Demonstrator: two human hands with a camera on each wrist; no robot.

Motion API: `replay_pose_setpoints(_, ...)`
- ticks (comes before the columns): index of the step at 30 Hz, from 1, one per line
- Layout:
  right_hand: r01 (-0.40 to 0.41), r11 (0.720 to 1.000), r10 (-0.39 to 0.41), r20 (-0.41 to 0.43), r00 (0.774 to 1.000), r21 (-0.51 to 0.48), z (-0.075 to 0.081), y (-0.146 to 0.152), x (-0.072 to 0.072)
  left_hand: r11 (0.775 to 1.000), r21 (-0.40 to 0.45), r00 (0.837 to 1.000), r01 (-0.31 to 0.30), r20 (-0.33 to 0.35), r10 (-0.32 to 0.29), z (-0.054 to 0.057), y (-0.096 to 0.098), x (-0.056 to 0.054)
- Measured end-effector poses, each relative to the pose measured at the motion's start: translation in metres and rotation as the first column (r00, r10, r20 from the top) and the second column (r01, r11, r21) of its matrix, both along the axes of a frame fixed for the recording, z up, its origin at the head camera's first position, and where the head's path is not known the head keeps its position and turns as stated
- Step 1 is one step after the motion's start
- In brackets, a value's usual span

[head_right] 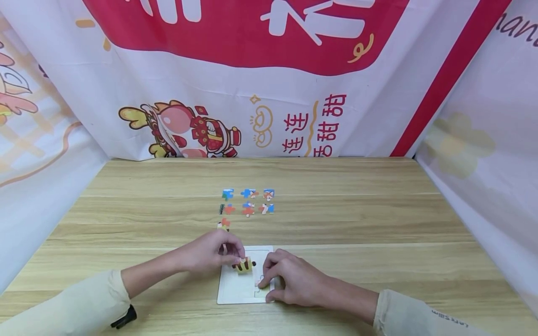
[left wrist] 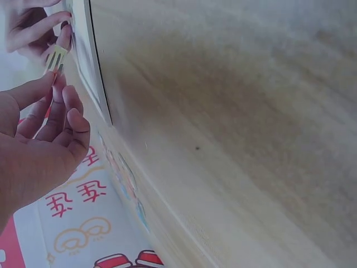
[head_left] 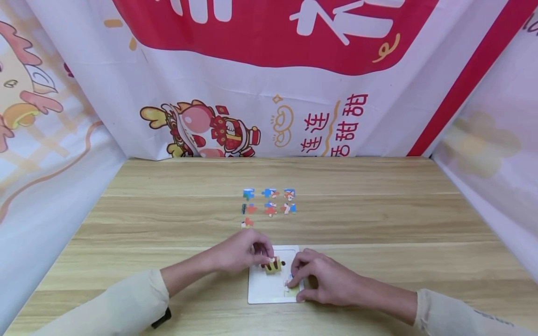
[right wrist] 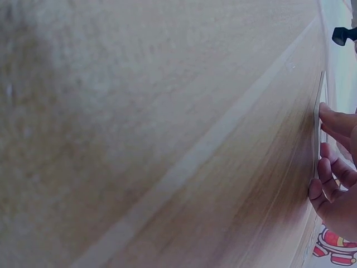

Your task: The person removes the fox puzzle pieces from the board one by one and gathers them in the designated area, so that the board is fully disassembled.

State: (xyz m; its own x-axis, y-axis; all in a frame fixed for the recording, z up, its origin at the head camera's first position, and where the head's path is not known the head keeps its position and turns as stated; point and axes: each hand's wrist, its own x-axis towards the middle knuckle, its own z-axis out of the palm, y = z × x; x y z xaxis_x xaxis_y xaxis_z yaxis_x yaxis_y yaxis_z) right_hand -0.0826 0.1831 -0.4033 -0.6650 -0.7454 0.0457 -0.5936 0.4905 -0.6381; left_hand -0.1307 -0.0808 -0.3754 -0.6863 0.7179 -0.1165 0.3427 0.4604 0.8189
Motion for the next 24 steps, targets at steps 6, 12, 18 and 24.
replay_pose_setpoints(6,-0.005,1.0,0.005,-0.017,1.0,-0.001,-0.001,0.001,0.0,1.0,0.011,0.999,-0.004,-0.039,0.005,-0.001,-0.002,-0.01)
replay_pose_setpoints(12,-0.016,1.0,0.016,-0.035,0.999,-0.013,-0.002,0.001,0.0,0.999,0.023,0.998,-0.041,-0.056,0.042,-0.001,-0.002,-0.018)
replay_pose_setpoints(18,-0.035,0.999,0.034,-0.052,0.998,-0.026,-0.001,0.001,0.001,0.997,0.044,0.996,-0.067,-0.054,0.069,-0.002,-0.003,-0.025)
replay_pose_setpoints(24,-0.026,0.999,0.025,-0.051,0.998,-0.025,-0.001,0.001,0.0,0.995,0.039,0.993,-0.096,-0.065,0.099,-0.005,-0.002,-0.034)
